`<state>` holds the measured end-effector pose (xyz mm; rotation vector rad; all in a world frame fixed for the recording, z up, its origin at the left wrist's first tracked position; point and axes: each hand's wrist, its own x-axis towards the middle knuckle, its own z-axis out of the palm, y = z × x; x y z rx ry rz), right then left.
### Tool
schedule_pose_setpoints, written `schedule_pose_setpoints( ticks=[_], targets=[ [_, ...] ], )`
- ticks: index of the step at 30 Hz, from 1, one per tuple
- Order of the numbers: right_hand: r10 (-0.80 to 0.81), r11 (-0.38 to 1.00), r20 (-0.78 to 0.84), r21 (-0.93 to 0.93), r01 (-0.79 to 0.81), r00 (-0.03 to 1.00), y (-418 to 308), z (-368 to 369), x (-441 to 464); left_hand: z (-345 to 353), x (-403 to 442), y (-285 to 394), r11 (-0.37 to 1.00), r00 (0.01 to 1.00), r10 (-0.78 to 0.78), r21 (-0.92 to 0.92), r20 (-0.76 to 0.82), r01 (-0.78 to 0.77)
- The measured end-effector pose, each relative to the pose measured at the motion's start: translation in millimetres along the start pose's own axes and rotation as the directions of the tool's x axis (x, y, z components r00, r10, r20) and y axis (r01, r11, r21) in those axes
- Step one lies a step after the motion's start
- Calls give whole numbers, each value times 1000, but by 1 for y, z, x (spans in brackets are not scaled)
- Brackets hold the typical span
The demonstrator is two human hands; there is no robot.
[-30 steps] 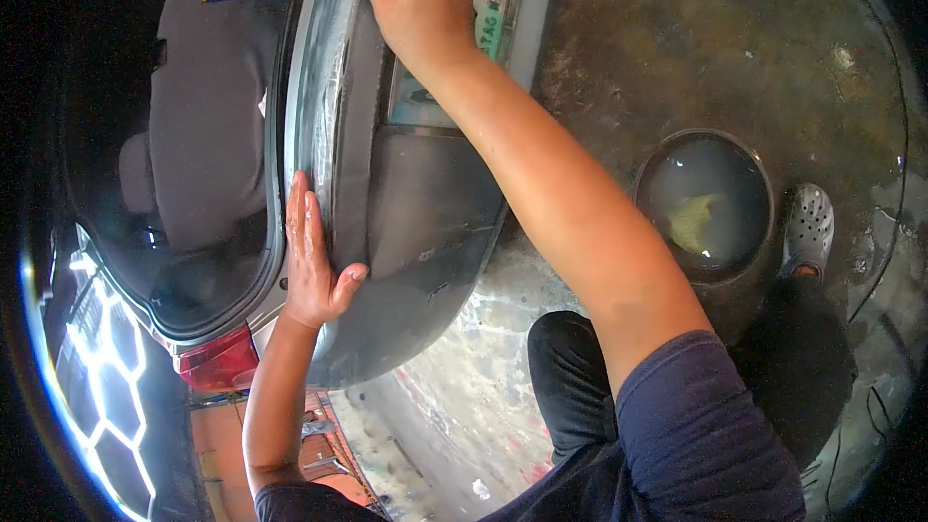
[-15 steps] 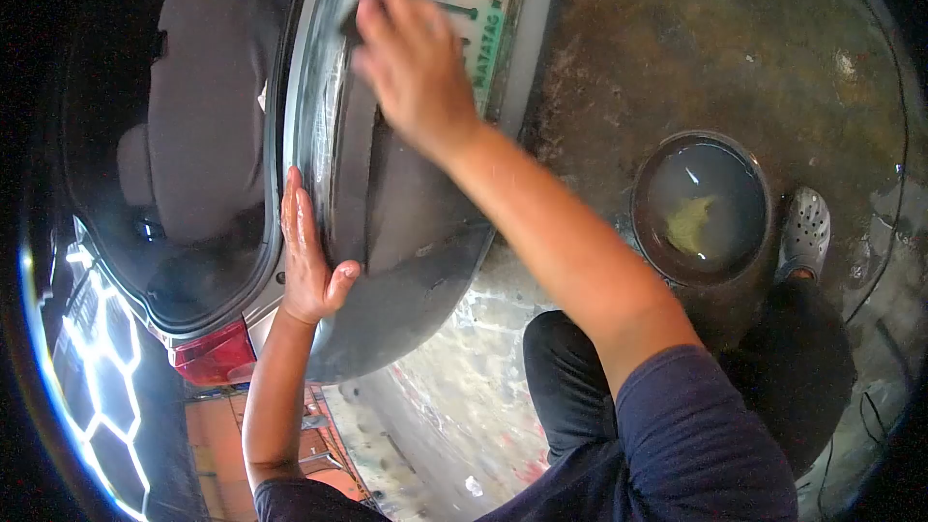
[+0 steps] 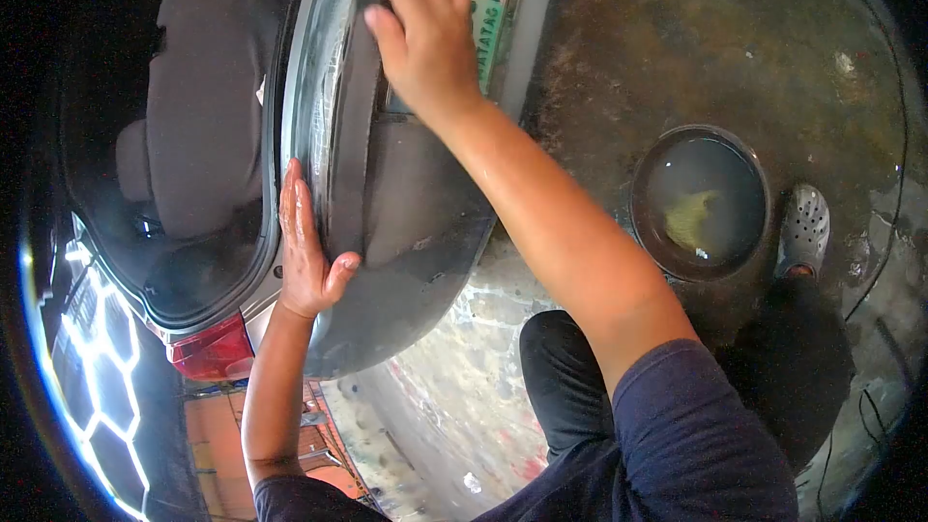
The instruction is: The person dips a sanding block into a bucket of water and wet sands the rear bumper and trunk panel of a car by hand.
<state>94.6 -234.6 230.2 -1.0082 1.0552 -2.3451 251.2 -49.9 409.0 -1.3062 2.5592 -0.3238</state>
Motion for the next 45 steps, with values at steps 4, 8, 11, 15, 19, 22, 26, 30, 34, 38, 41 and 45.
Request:
schedule_pose_setpoints(
  ticks=[4,8,11,15,19,22,26,30,34,38,41,45],
  targets=[
    [238,968,72,62,-243,969,-48,-6,-49,0,0,-2,1000,1000,8,12,0,-8],
    [169,968,155,162,-194,973,-85,-21,-113,0,-1,-3,999,1000,31,9,6,-31],
    [197,976,56,87,-201,979,-49,0,-58,0,0,0,1000,1000,15,24,12,-15],
    [319,946,-129,104,-307,939,-11,20,29,1,3,5,998,1000,-12,68,12,11],
    [267,956,26,120,-268,963,-69,1,-74,3,2,7,994,998,-50,96,23,47],
    [237,945,171,189,-268,956,-101,-23,-120,4,0,6,993,997,-78,95,29,75],
    [274,949,-6,163,-269,962,-54,9,-45,5,2,11,989,997,-74,127,8,72],
    [435,879,-118,272,-392,893,-2,26,45,-8,25,26,914,978,-22,400,206,-64],
    [551,829,-337,331,-452,764,-4,-21,55,-31,122,34,768,895,4,572,445,-288],
    [736,619,-238,614,-489,634,-14,-63,26,-31,234,24,637,897,139,655,421,-406],
    [785,539,-169,661,-523,596,-13,-65,21,-27,271,30,458,856,65,747,512,-482],
    [777,523,-161,703,-482,608,-12,-70,33,-28,250,38,489,791,-24,697,612,-524]
  ],
)
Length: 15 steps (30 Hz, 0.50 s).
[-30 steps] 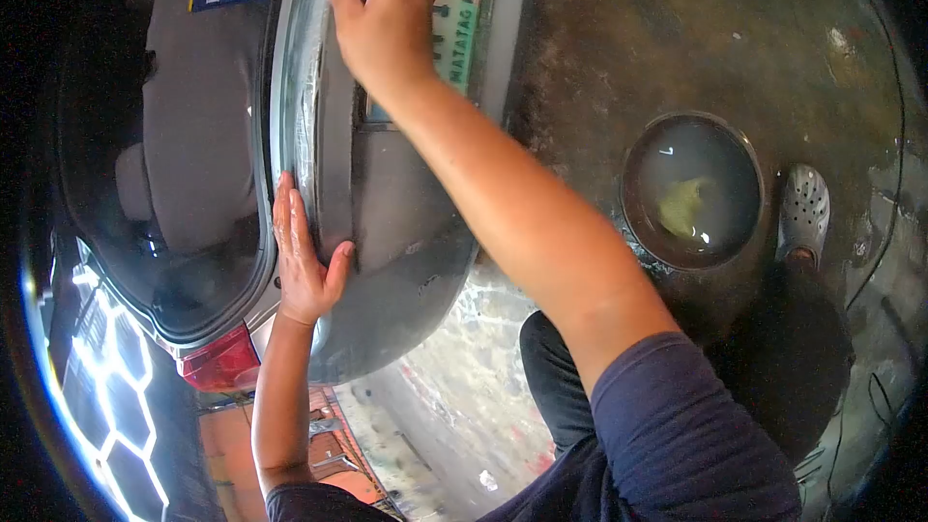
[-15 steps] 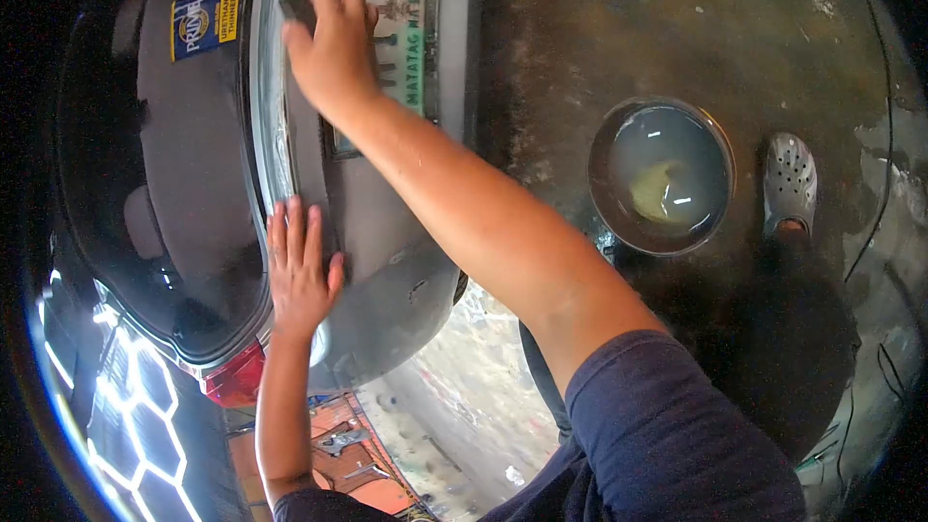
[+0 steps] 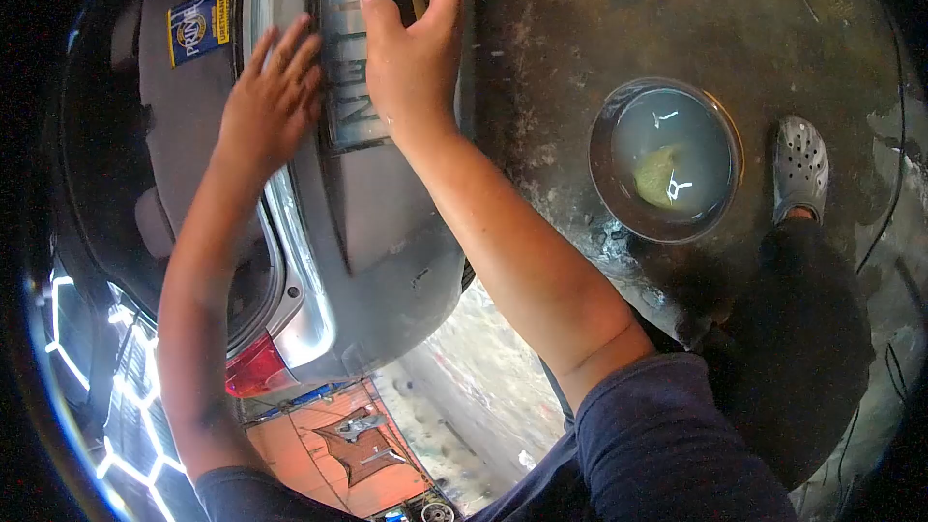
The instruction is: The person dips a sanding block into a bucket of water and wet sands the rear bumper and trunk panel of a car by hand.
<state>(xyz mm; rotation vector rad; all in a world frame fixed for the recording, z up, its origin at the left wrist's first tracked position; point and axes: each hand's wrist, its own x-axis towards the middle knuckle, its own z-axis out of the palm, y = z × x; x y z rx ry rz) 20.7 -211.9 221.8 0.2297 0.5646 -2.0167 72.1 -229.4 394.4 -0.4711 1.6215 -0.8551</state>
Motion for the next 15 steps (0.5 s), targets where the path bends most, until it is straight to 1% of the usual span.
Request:
schedule_pose_setpoints(
  ticks=[3,4,6,7,9,12,15],
  targets=[
    [-6,998,49,61,3,999,-10,-1,6,11,-27,20,999,999,37,0,-7,-37],
    [-16,999,48,41,14,999,-12,-2,6,12,-34,24,999,999,39,-1,-28,-39],
    [-41,999,45,-1,41,998,-15,-2,6,10,-41,30,999,999,31,34,5,-32],
    [-33,999,45,20,32,998,-15,-2,5,9,-43,33,998,999,26,50,19,-26],
    [-12,998,42,58,10,999,-13,-1,1,10,-52,38,1000,1000,15,-7,-3,-15],
    [-17,999,44,-33,18,999,-7,-2,-5,10,-65,45,999,1000,24,-42,10,-23],
    [-57,995,13,-86,58,998,3,-1,-10,10,-82,56,997,998,39,-69,43,-36]
  ],
)
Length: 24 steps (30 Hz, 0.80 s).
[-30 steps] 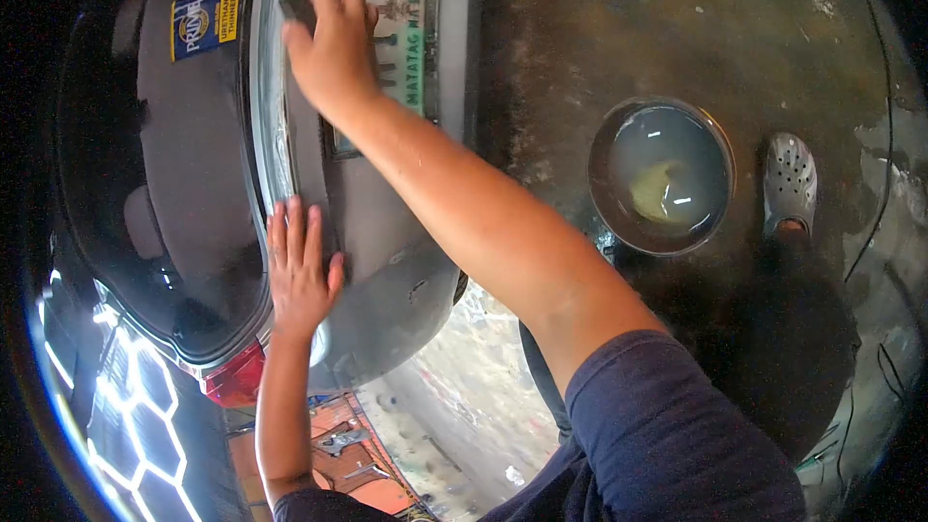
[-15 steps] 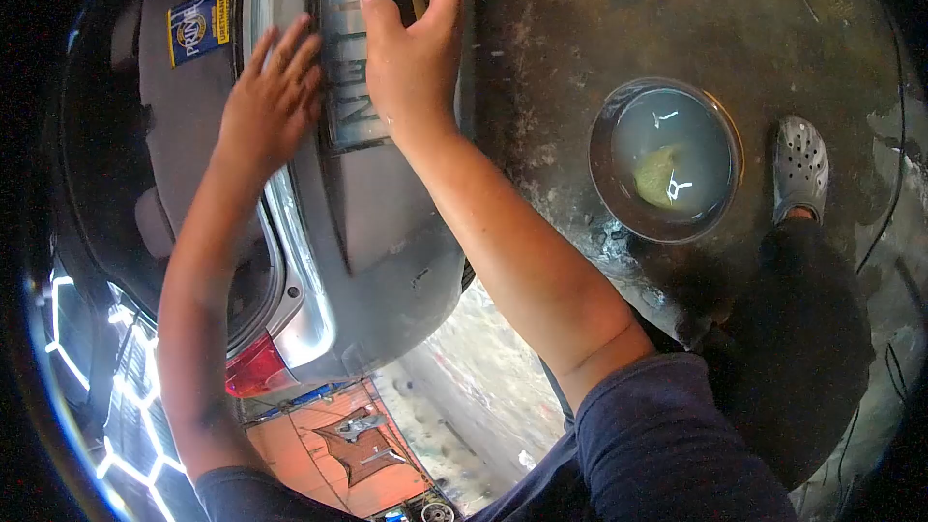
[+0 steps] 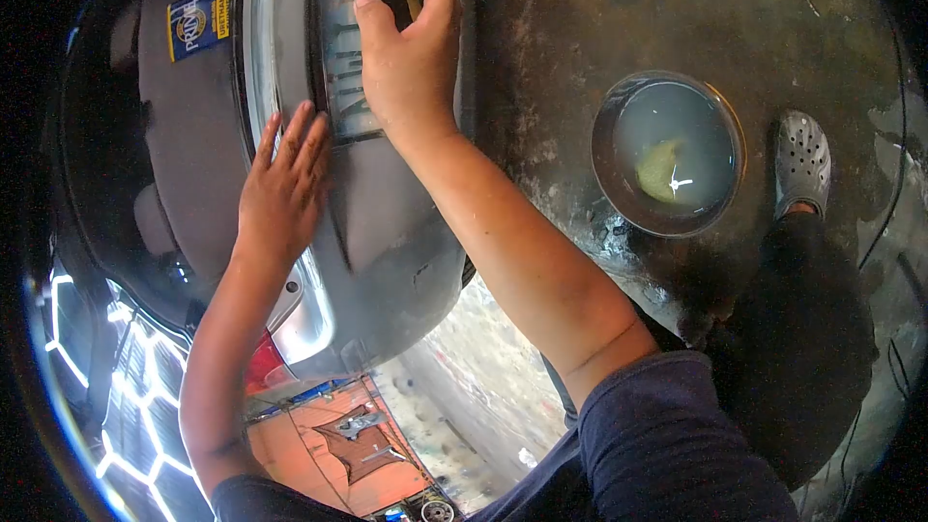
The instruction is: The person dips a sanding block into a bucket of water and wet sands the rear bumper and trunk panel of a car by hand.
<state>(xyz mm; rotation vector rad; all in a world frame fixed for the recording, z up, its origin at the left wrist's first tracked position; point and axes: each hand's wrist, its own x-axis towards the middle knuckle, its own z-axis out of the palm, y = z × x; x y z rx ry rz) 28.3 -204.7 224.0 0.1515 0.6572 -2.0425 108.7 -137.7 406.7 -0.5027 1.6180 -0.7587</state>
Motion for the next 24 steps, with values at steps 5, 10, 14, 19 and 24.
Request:
schedule_pose_setpoints(
  ticks=[5,10,14,19,24],
  targets=[
    [244,963,39,113,-247,969,-5,-7,-24,9,-30,23,995,999,35,-91,26,-33],
    [663,586,422,222,-779,618,-1,-8,-60,6,-43,16,942,992,-82,-333,-101,44],
    [518,734,415,234,-638,748,7,18,-77,36,-48,3,780,907,-374,-595,-193,195],
    [366,903,465,31,-428,806,16,16,-118,102,-32,14,524,771,-563,-850,-296,56],
    [289,957,544,-164,-238,788,6,-9,-157,113,-29,14,449,744,-582,-893,-327,-42]
  ],
)
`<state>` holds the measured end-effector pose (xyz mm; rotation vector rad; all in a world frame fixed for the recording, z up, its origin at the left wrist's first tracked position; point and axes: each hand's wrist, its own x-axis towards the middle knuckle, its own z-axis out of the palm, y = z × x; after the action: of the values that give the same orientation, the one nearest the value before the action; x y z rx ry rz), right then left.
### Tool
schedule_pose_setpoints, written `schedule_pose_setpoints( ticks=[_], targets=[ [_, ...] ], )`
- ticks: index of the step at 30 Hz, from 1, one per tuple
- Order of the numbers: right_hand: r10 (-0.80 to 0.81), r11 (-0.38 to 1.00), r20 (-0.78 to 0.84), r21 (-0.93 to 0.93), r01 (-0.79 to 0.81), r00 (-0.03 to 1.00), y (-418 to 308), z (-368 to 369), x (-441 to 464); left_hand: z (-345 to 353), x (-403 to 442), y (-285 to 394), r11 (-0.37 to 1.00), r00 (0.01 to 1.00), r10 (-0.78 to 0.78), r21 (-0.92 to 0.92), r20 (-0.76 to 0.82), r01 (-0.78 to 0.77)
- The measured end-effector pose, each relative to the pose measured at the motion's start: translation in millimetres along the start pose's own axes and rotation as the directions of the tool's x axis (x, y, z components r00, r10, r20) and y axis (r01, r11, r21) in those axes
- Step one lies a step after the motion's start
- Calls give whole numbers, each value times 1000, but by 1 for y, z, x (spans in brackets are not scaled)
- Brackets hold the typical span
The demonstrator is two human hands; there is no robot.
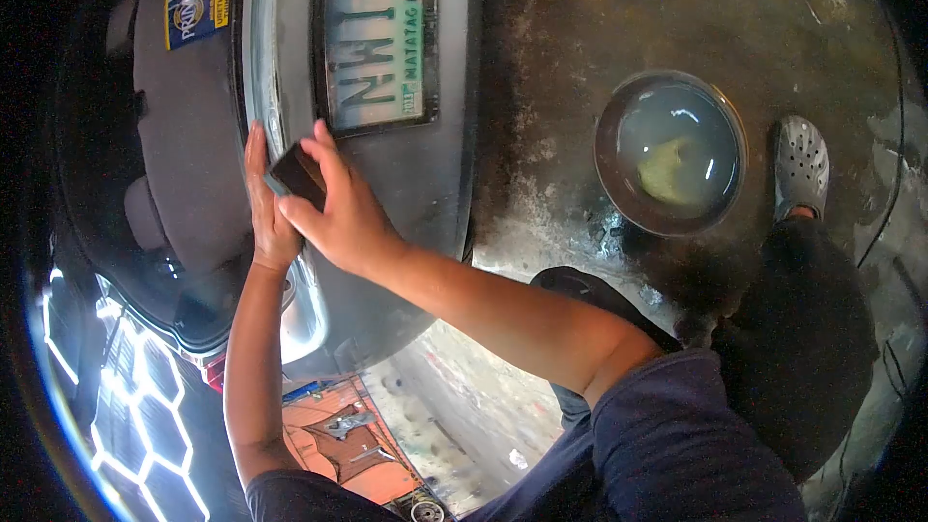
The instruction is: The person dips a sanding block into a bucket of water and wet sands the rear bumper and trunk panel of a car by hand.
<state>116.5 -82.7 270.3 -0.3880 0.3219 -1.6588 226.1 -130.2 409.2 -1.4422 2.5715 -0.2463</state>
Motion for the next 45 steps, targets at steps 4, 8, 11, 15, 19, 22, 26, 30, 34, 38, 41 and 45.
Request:
schedule_pose_setpoints(
  ticks=[4,8,11,15,19,22,26,30,34,38,41,45],
  targets=[
    [-198,954,23,-227,198,980,8,-1,-18,-3,2,7,994,999,-38,-105,-31,34],
    [-417,765,66,-514,389,906,13,-28,19,1,-2,9,979,991,-82,-196,-106,60],
    [-548,593,200,-592,546,812,27,-42,46,1,-5,5,983,990,-66,-176,-122,44],
    [-692,487,119,-651,582,712,17,-54,149,0,-2,14,981,988,-88,-183,-130,64],
    [-699,455,79,-718,527,710,8,-53,160,1,-4,13,983,987,-95,-172,-131,71],
    [-627,529,146,-642,556,765,40,-37,58,2,-1,9,979,986,-87,-195,-143,58],
    [-595,488,287,-613,621,751,38,-45,42,9,-3,-1,979,983,-42,-205,-177,4],
    [-719,411,131,-712,570,683,8,-58,172,6,-1,8,979,983,-88,-196,-163,55],
    [-682,495,38,-711,500,730,18,-37,134,2,-2,14,978,982,-119,-185,-145,91],
    [-448,657,284,-539,527,848,51,-24,-17,11,-6,-2,974,981,-62,-225,-185,19],
    [-560,568,275,-558,604,781,38,-35,52,11,-8,-4,973,981,-60,-228,-186,16],
    [-651,526,70,-676,516,756,-19,-48,205,5,-4,8,963,978,-96,-266,-185,45]
  ],
)
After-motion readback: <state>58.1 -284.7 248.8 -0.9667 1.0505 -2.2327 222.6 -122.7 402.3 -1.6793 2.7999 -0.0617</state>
